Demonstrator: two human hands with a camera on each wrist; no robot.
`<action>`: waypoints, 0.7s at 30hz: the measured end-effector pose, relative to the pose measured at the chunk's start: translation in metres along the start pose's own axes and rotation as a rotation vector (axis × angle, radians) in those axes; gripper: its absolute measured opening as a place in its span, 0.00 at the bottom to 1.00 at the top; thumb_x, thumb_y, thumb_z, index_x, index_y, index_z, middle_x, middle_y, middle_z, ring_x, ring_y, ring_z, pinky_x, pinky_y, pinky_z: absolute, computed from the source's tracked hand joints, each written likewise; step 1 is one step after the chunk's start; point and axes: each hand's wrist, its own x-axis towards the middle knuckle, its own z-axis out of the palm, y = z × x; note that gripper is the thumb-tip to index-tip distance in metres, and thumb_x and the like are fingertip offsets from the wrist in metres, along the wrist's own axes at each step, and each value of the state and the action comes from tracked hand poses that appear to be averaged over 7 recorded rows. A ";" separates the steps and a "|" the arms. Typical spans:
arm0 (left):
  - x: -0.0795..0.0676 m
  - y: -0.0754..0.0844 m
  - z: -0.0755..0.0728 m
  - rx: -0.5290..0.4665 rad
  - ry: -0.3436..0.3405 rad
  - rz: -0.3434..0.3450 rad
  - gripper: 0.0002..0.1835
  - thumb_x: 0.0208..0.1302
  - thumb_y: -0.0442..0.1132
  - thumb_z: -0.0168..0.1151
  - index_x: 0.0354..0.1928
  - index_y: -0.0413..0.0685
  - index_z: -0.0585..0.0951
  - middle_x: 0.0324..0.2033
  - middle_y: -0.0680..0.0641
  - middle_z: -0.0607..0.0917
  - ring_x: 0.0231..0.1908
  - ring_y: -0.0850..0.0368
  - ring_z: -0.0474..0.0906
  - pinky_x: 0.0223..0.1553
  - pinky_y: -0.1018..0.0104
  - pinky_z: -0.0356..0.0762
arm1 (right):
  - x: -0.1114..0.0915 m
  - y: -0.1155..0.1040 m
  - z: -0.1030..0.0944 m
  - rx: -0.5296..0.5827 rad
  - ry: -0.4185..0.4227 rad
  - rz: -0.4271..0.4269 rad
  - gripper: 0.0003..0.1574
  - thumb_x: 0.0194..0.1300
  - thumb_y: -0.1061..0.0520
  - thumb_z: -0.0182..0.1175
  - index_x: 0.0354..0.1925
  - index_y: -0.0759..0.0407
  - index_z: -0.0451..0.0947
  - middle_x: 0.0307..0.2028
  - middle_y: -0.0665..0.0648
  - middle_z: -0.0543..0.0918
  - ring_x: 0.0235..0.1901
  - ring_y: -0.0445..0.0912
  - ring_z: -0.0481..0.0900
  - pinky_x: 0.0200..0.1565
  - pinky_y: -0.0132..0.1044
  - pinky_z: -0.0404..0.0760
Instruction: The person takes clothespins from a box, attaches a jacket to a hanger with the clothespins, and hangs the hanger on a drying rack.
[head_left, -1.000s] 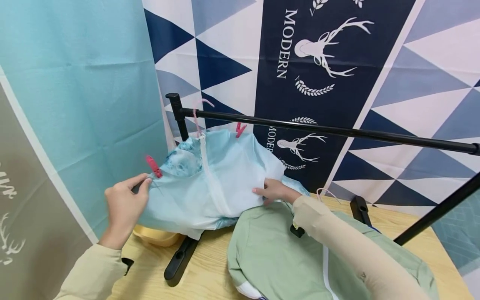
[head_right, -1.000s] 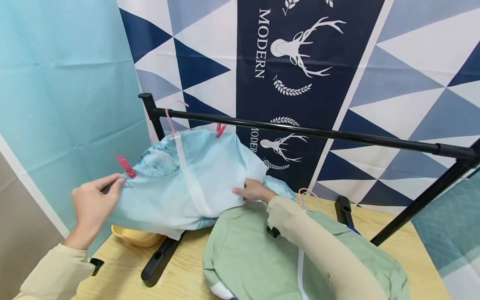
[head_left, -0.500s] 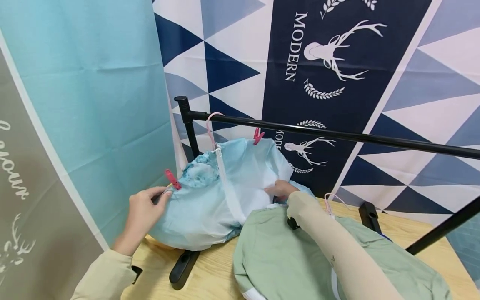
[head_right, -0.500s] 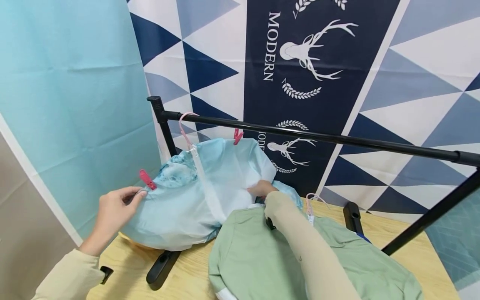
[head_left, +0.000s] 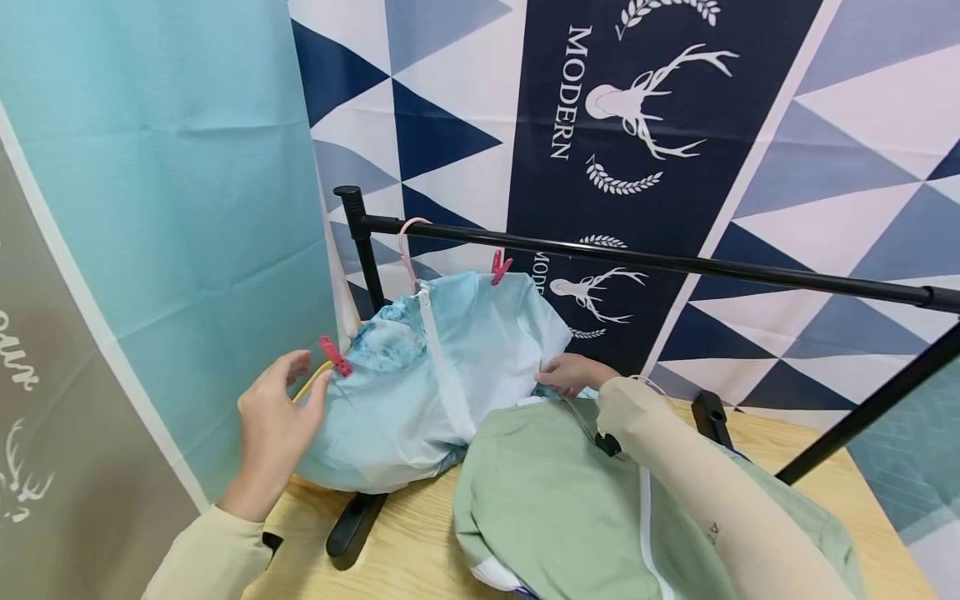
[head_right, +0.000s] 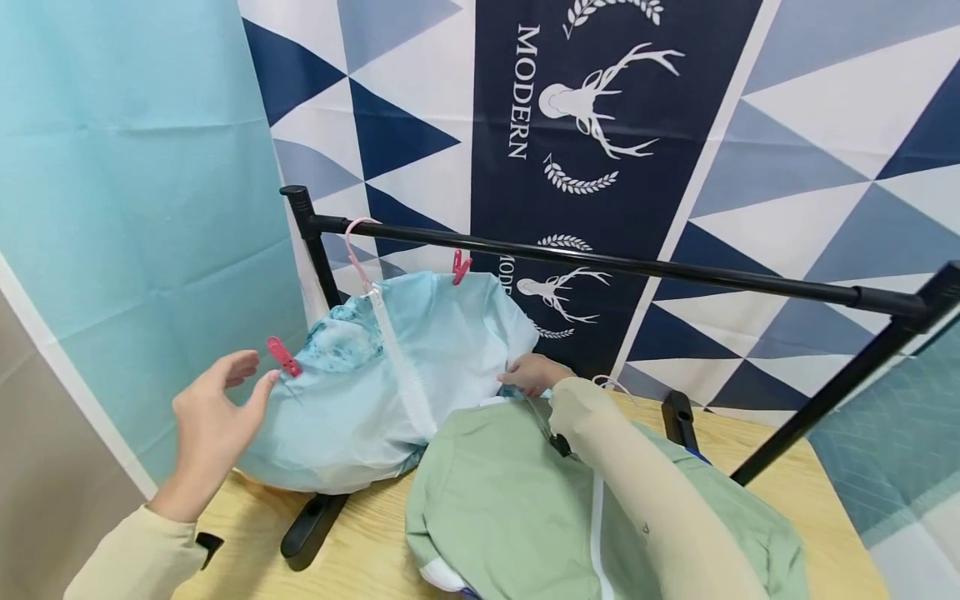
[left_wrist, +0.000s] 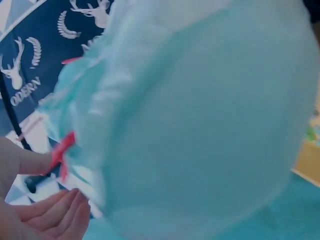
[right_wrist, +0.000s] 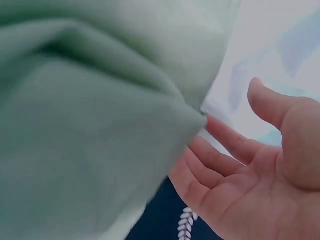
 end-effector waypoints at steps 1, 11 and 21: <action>0.000 0.005 -0.001 -0.003 0.016 0.004 0.18 0.54 0.35 0.70 0.45 0.32 0.81 0.39 0.33 0.86 0.39 0.37 0.83 0.44 0.43 0.79 | -0.003 0.001 -0.001 -0.003 0.000 -0.003 0.26 0.74 0.47 0.48 0.50 0.68 0.76 0.42 0.65 0.81 0.41 0.51 0.81 0.46 0.42 0.83; -0.006 0.051 0.017 -0.029 0.102 0.351 0.14 0.55 0.33 0.68 0.43 0.32 0.82 0.35 0.36 0.87 0.37 0.41 0.81 0.40 0.49 0.81 | -0.048 0.013 -0.003 -0.209 0.090 -0.138 0.27 0.71 0.45 0.51 0.54 0.63 0.78 0.52 0.62 0.82 0.51 0.52 0.80 0.52 0.45 0.80; -0.023 0.072 0.078 0.011 -0.481 0.234 0.09 0.61 0.39 0.65 0.40 0.41 0.84 0.34 0.42 0.88 0.35 0.48 0.84 0.35 0.56 0.83 | -0.101 0.038 0.005 -0.115 0.108 -0.167 0.27 0.71 0.46 0.52 0.57 0.64 0.76 0.53 0.64 0.81 0.52 0.54 0.79 0.51 0.47 0.80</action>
